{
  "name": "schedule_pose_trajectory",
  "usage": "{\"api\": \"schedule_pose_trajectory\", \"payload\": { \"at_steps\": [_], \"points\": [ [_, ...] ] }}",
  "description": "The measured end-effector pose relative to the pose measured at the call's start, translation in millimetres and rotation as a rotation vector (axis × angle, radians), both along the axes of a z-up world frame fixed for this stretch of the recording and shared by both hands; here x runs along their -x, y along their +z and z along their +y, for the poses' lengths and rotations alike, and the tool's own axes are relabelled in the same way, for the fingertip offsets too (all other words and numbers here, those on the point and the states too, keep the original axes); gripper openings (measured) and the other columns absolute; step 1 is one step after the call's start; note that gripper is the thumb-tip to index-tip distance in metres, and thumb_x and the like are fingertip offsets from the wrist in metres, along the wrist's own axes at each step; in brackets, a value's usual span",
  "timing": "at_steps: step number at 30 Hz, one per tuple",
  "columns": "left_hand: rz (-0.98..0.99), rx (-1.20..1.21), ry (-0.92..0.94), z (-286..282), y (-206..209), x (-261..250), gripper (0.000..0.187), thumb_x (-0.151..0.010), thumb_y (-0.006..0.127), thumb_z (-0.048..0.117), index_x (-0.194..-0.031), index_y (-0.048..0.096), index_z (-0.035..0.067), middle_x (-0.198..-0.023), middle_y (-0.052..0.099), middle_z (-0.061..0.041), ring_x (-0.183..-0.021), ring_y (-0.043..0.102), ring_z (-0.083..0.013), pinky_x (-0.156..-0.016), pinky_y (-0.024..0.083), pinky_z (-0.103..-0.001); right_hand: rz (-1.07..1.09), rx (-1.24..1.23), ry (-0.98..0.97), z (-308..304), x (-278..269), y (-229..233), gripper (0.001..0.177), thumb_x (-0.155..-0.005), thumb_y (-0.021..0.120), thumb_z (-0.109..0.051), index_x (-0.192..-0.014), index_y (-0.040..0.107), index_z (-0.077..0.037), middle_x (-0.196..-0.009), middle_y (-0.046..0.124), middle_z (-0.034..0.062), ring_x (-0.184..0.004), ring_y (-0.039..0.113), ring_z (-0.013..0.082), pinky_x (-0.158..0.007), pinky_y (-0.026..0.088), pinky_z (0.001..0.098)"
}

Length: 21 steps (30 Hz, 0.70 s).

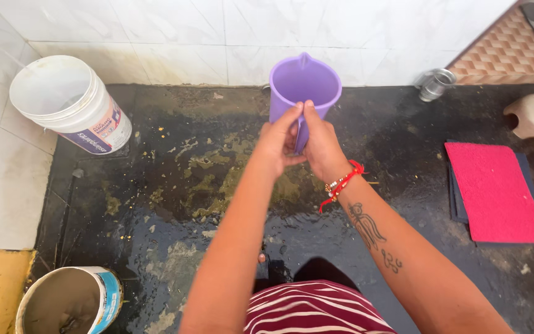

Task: The person fills a purple mug with water from an outdoor tap and pours it onto various potted plants.

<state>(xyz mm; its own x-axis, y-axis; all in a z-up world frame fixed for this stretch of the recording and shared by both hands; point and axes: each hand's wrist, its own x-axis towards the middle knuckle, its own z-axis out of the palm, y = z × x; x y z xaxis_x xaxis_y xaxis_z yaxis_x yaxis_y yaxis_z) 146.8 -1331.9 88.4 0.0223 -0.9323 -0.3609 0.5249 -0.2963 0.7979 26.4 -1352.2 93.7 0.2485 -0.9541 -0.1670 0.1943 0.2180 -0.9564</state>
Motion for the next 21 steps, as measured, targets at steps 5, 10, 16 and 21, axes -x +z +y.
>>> {"api": "schedule_pose_trajectory", "payload": {
  "at_steps": [5, 10, 16, 21],
  "points": [
    [-0.139, -0.034, -0.139, -48.7, 18.5, -74.2, 0.097, -0.066, 0.067, 0.077, -0.125, 0.059, 0.001, -0.113, 0.064, -0.024, -0.107, 0.065, -0.0440, -0.084, 0.058, -0.063, 0.026, 0.008, 0.093, -63.2, -47.1, 13.6, 0.057, -0.101, 0.051, -0.056, -0.078, 0.063, -0.005, -0.083, 0.071, 0.0123, -0.077, 0.070, 0.0240, -0.076, 0.057, 0.0392],
    [-0.229, -0.114, -0.049, -101.0, 25.4, -118.5, 0.114, -0.062, 0.065, 0.080, -0.147, 0.036, 0.009, -0.144, 0.048, -0.022, -0.125, 0.055, -0.0474, -0.088, 0.057, -0.064, 0.109, -0.016, 0.184, -128.6, -93.4, 23.3, 0.059, -0.098, 0.048, -0.059, -0.074, 0.063, -0.007, -0.086, 0.075, 0.0156, -0.082, 0.072, 0.0280, -0.077, 0.058, 0.0419],
    [-0.173, -0.109, 0.139, -185.7, 25.9, -154.4, 0.125, -0.064, 0.058, 0.084, -0.157, 0.018, 0.010, -0.152, 0.033, -0.028, -0.133, 0.037, -0.0554, -0.090, 0.055, -0.067, 0.119, 0.016, 0.349, -228.4, -143.0, 25.6, 0.061, -0.098, 0.047, -0.060, -0.073, 0.062, -0.007, -0.093, 0.077, 0.0167, -0.090, 0.074, 0.0271, -0.083, 0.057, 0.0407],
    [-0.063, -0.056, 0.287, -260.4, 39.7, -195.6, 0.120, -0.062, 0.060, 0.081, -0.148, 0.027, 0.004, -0.133, 0.056, -0.028, -0.119, 0.063, -0.0537, -0.087, 0.056, -0.066, 0.145, 0.024, 0.492, -313.4, -189.6, 44.4, 0.059, -0.099, 0.046, -0.058, -0.077, 0.064, -0.006, -0.095, 0.077, 0.0173, -0.090, 0.073, 0.0281, -0.081, 0.057, 0.0400]
  ]
}}
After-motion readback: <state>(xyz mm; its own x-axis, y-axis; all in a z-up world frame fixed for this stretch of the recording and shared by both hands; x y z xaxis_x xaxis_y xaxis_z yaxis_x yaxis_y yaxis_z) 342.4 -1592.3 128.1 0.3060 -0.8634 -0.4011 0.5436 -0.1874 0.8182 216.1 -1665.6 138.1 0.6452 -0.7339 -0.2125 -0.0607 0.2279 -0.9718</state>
